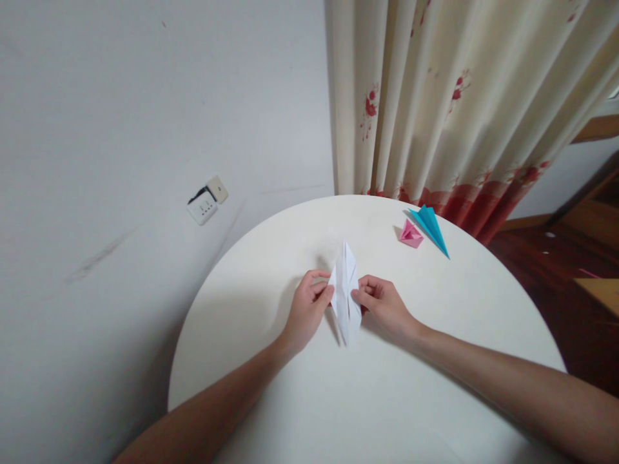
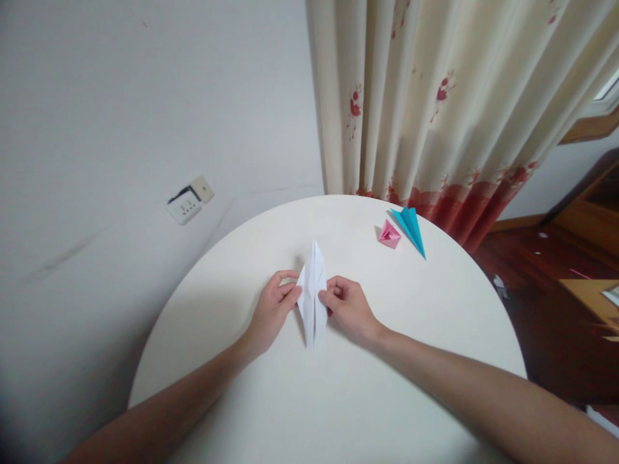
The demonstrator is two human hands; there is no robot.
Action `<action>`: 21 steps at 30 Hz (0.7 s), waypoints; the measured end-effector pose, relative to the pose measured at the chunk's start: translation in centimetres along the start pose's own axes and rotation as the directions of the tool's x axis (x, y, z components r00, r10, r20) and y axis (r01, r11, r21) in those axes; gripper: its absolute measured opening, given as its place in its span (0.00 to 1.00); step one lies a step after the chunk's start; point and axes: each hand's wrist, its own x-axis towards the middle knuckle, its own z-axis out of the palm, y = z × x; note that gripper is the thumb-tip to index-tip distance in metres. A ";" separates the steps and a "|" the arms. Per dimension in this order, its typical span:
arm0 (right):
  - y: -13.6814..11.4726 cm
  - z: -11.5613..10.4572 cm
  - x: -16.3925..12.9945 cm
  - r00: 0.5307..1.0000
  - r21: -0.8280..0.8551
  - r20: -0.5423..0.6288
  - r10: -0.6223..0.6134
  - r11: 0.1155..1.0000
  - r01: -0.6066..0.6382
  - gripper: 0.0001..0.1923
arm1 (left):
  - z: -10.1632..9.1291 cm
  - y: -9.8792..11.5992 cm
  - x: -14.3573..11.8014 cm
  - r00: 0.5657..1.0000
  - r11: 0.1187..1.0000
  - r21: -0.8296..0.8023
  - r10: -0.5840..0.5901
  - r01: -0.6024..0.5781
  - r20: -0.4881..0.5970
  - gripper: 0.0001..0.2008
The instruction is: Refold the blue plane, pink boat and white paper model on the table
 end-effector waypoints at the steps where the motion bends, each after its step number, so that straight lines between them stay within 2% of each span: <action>1: 0.0 0.0 0.0 1.000 -0.003 -0.010 -0.022 1.000 0.022 0.15 | 0.0 0.0 0.0 1.000 1.000 0.001 0.002 -0.002 -0.003 0.19; 4: -0.1 0.0 -0.4 0.991 -0.090 -0.058 -0.124 0.989 0.118 0.30 | 0.2 0.1 0.0 1.000 1.000 -0.009 0.002 -0.001 0.016 0.23; 6: -0.3 0.0 -0.7 0.975 -0.223 -0.059 -0.212 0.955 0.194 0.34 | 0.3 0.2 0.0 1.000 1.000 -0.004 0.002 -0.002 0.016 0.24; 9: -0.7 -0.1 -1.1 0.937 -0.462 0.023 -0.349 0.827 0.319 0.25 | 0.2 0.3 -0.1 1.000 1.000 0.020 0.007 -0.007 0.003 0.21; 11: -0.8 -0.1 -1.2 0.919 -0.561 0.069 -0.389 0.747 0.358 0.18 | 0.2 0.2 -0.1 1.000 0.999 0.031 0.011 -0.011 0.008 0.21; 13: -0.8 -0.2 -1.3 0.919 -0.611 0.074 -0.387 0.711 0.348 0.15 | 0.2 0.2 -0.1 1.000 1.000 0.028 0.004 -0.005 0.025 0.22; 17: -1.1 -0.2 -1.4 0.907 -0.672 0.100 -0.408 0.645 0.364 0.18 | 0.2 0.1 -0.1 0.999 1.000 0.024 -0.012 0.011 0.032 0.23; 19: -1.3 -0.2 -1.5 0.899 -0.698 0.113 -0.424 0.610 0.375 0.14 | 0.2 0.2 -0.1 0.999 0.999 0.045 -0.014 0.013 0.030 0.21; 21: -1.4 -0.1 -1.5 0.911 -0.706 0.104 -0.398 0.616 0.350 0.10 | 0.2 0.2 -0.1 0.999 0.998 0.062 -0.013 0.010 0.043 0.19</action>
